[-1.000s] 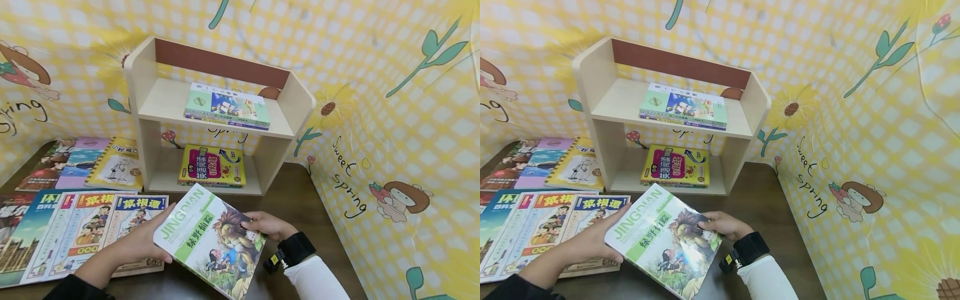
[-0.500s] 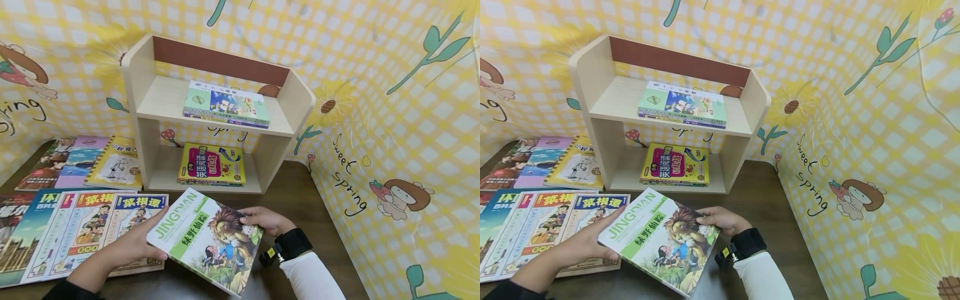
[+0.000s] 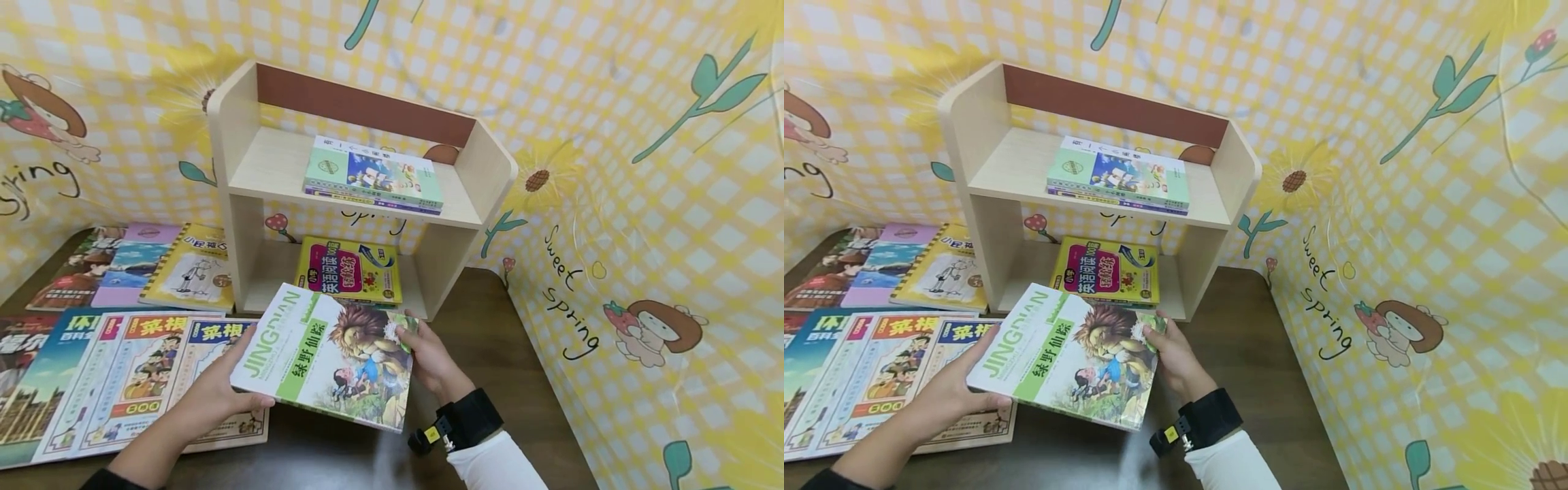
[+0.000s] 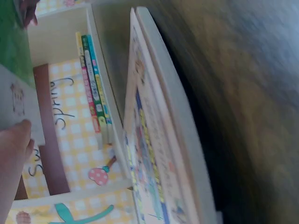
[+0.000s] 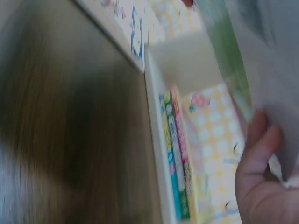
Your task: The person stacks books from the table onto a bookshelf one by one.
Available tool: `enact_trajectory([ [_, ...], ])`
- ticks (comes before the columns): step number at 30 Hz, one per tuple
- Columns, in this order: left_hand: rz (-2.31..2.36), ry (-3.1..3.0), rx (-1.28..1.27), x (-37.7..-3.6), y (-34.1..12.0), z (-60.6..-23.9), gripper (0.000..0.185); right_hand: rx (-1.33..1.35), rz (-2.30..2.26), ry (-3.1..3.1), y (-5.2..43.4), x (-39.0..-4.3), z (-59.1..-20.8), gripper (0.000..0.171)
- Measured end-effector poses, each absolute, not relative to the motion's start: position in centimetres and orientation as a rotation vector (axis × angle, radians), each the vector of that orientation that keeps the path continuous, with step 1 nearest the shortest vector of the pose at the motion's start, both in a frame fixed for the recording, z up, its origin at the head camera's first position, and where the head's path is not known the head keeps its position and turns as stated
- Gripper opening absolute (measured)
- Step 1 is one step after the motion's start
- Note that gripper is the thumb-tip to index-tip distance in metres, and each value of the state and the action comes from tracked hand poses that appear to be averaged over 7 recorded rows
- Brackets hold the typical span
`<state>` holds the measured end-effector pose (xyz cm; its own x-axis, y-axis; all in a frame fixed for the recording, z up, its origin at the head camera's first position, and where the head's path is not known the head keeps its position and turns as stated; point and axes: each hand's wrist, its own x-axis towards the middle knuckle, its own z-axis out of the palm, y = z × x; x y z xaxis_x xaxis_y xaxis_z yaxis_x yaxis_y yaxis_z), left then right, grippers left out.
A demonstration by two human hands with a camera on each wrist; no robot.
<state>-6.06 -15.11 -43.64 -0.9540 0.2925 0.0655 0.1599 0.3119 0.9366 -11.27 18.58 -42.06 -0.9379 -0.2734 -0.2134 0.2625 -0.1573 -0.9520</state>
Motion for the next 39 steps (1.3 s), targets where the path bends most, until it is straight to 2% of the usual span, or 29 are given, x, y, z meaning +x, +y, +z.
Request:
enact_trajectory([
  [5,1.748,2.498,0.343,-5.7,-14.3,-42.7,0.124,-0.064,-2.204,1.872,17.0,-9.6,-40.6,0.060],
  [11,1.749,2.650,0.332,-5.4,-13.9,-41.3,0.122,-0.124,-2.152,2.042,16.4,-7.1,-39.0,0.085],
  [19,1.878,2.689,0.360,-4.3,-13.1,-39.0,0.120,-0.365,-2.326,1.794,16.9,-4.4,-37.3,0.099],
  [24,1.898,2.714,0.397,-4.0,-12.9,-37.1,0.122,-0.439,-2.199,2.023,17.3,-3.4,-36.0,0.108],
  [31,1.874,2.765,0.463,-5.3,-12.2,-33.3,0.122,-0.541,-2.143,2.197,18.3,-4.9,-32.6,0.109],
  [36,1.928,2.729,0.606,-7.8,-11.4,-30.2,0.117,-0.465,-2.163,2.191,18.7,-7.6,-30.0,0.119],
  [39,1.925,2.685,0.604,-9.6,-10.9,-28.5,0.115,-0.463,-2.189,2.176,18.8,-9.4,-28.7,0.117],
])
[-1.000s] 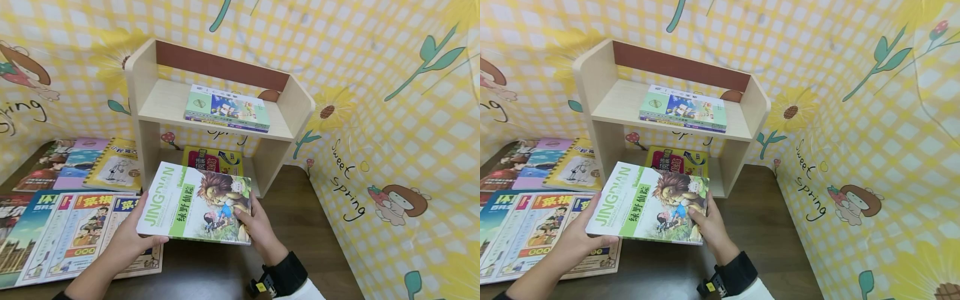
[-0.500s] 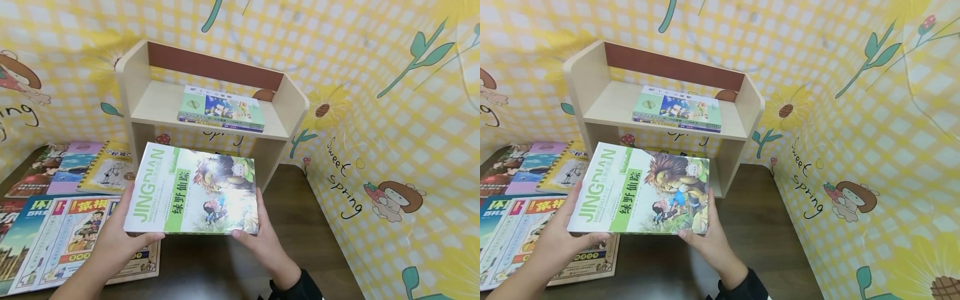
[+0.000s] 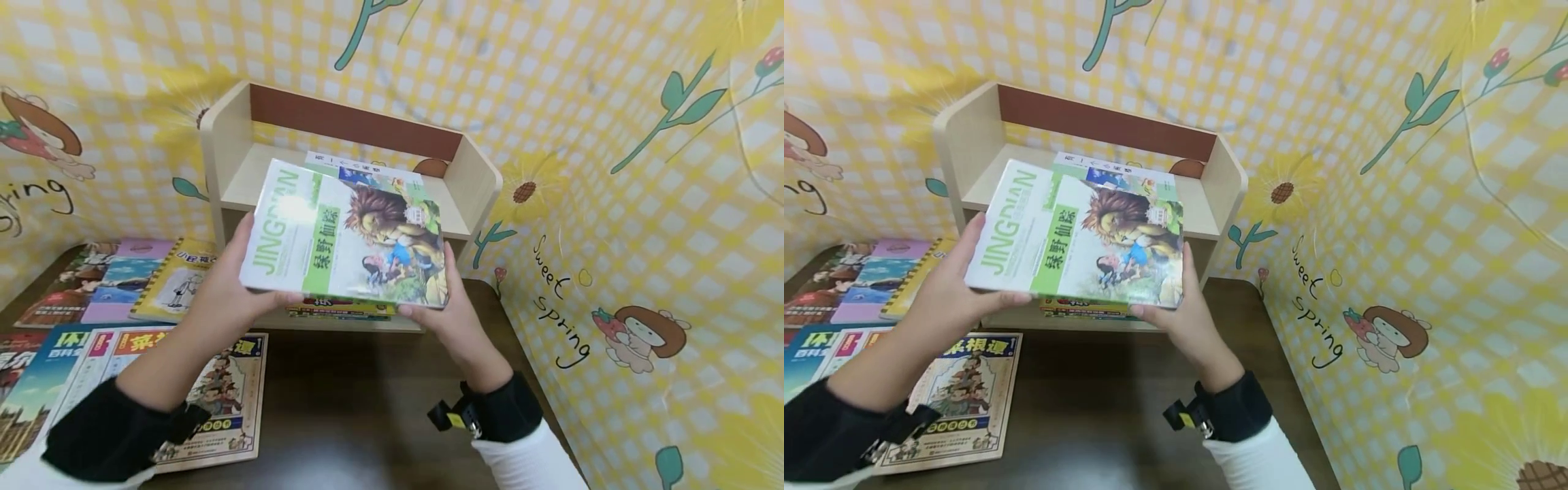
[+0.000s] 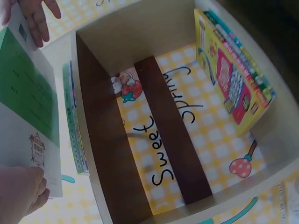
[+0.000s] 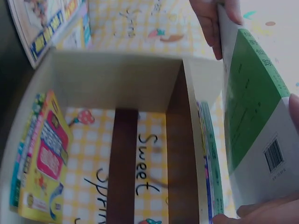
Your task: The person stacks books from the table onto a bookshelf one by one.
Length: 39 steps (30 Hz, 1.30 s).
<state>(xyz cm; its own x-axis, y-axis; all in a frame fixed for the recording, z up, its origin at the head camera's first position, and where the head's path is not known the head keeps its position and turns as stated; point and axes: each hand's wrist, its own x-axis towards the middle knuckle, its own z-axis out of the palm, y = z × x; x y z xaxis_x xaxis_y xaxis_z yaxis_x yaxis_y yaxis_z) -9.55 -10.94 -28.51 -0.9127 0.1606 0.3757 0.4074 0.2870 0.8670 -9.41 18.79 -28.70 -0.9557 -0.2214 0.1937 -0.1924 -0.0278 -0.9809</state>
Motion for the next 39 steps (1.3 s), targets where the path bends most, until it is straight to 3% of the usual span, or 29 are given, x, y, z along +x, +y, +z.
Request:
enact_trajectory([
  [8,-1.703,-2.448,-0.470,-13.1,-10.2,-25.9,0.119,-0.287,-2.119,2.265,19.4,-12.7,-27.0,0.106],
  [20,-1.640,-2.518,-0.526,-17.8,-7.8,-23.9,0.085,-0.037,-1.767,2.658,20.8,-14.9,-25.2,0.094],
  [39,-1.636,-2.444,-0.618,-23.5,-6.5,-23.7,0.063,-0.106,-1.604,2.761,20.9,-20.0,-23.2,0.077],
])
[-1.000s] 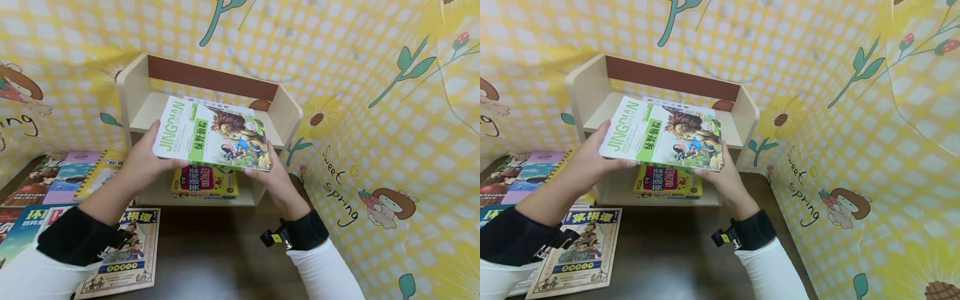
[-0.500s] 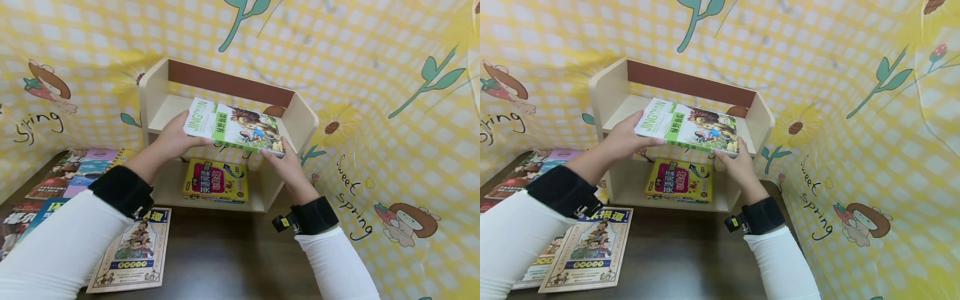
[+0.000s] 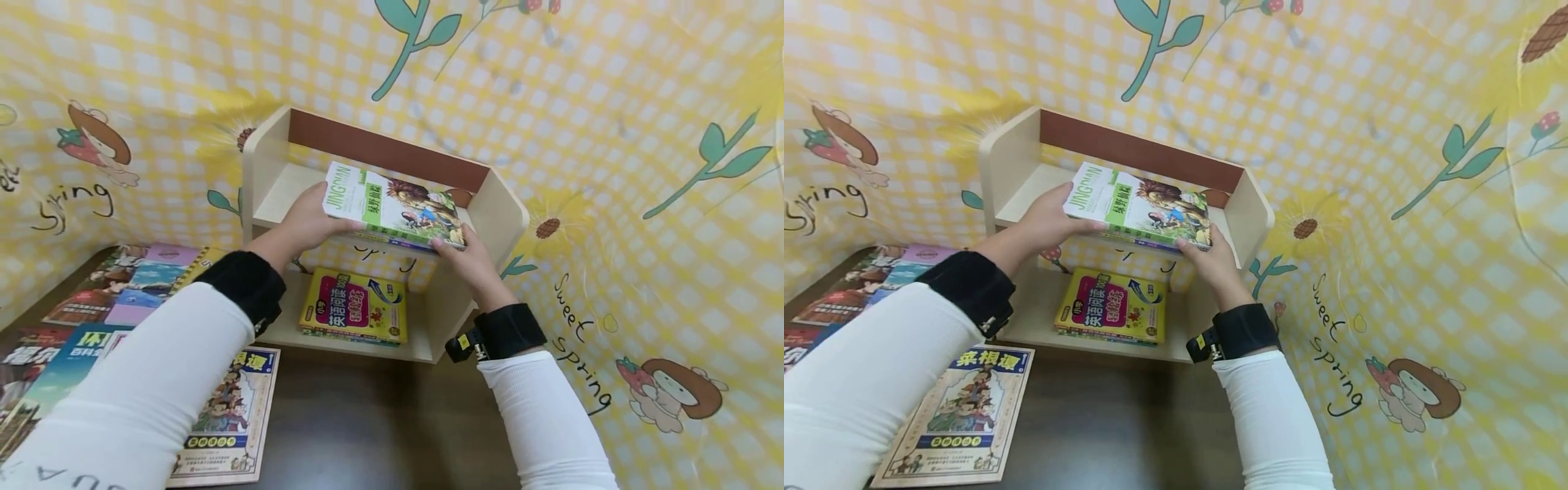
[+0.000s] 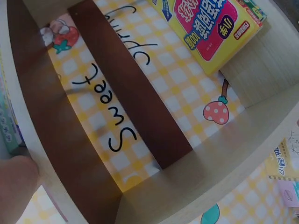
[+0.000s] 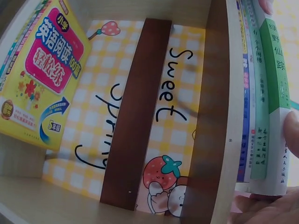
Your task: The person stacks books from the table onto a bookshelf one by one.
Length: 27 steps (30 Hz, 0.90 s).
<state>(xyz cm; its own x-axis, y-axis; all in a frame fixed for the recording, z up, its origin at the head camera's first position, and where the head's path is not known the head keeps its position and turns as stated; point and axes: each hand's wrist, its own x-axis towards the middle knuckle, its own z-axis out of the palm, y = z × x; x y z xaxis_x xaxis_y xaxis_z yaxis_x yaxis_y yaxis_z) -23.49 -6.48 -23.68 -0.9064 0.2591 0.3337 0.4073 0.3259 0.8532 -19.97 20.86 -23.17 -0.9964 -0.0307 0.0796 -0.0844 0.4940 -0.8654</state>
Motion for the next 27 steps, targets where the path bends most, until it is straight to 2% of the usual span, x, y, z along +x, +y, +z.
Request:
enact_trajectory([
  [9,-1.644,-2.472,-0.672,-23.8,-4.9,-23.3,0.063,-0.020,1.623,-2.656,22.1,-19.8,-23.3,0.082],
  [27,-1.493,-2.570,-0.545,-23.9,-6.5,-23.1,0.064,-0.035,1.596,-2.632,19.9,-20.7,-23.3,0.084],
])
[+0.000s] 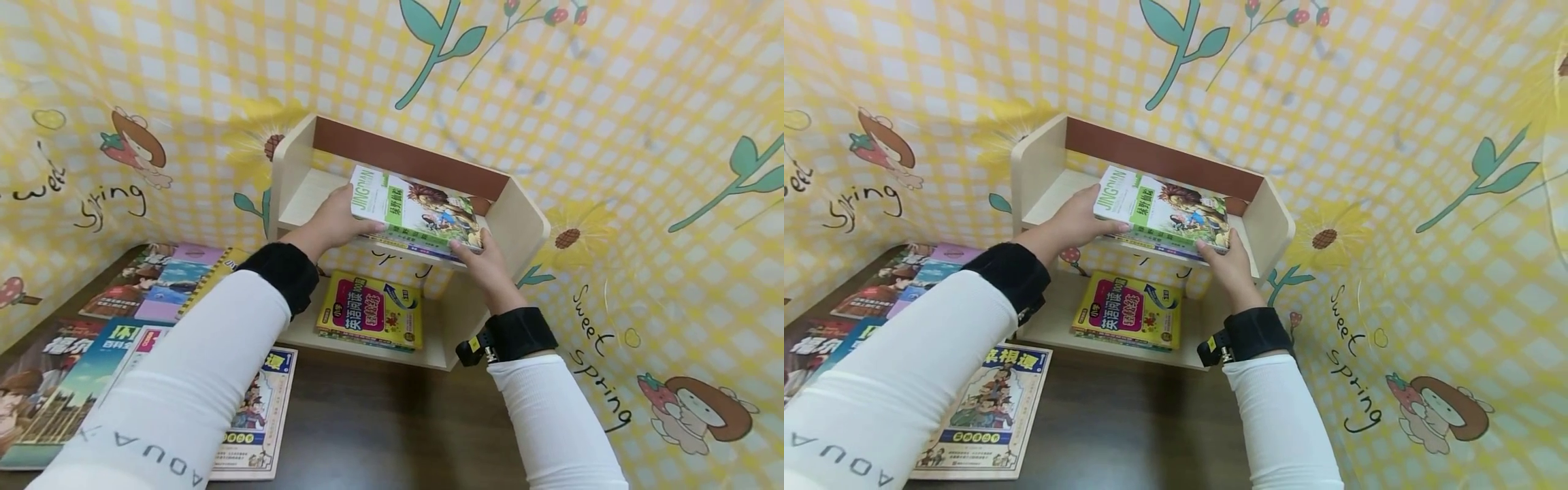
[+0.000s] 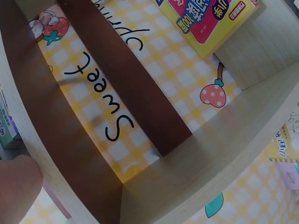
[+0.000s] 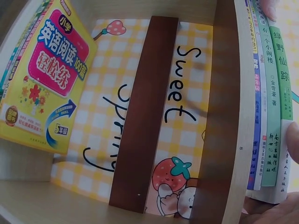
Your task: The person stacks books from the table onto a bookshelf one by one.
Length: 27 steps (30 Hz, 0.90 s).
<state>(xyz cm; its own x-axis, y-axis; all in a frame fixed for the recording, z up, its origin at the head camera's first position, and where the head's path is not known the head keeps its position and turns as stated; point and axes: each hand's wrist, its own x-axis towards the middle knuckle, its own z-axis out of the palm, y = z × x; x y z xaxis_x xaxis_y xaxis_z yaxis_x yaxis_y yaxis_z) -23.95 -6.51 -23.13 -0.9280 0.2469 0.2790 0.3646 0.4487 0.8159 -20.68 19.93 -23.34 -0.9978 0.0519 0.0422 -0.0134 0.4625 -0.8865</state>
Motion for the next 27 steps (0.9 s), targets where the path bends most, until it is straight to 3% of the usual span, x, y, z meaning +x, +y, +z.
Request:
enact_trajectory([
  [10,-1.400,-2.573,-0.531,-24.0,-8.0,-24.2,0.069,-0.026,1.527,-2.637,19.3,-20.4,-24.2,0.088],
  [15,-1.341,-2.613,-0.405,-22.8,-10.4,-24.0,0.076,0.046,1.481,-2.548,18.0,-20.0,-24.9,0.092],
  [21,-1.209,-2.622,-0.301,-19.8,-13.2,-23.4,0.100,0.211,1.368,-2.401,16.0,-18.3,-25.8,0.098],
  [27,-1.057,-2.508,-0.419,-14.6,-16.5,-25.8,0.090,0.372,1.172,-2.421,15.2,-14.3,-28.8,0.107],
])
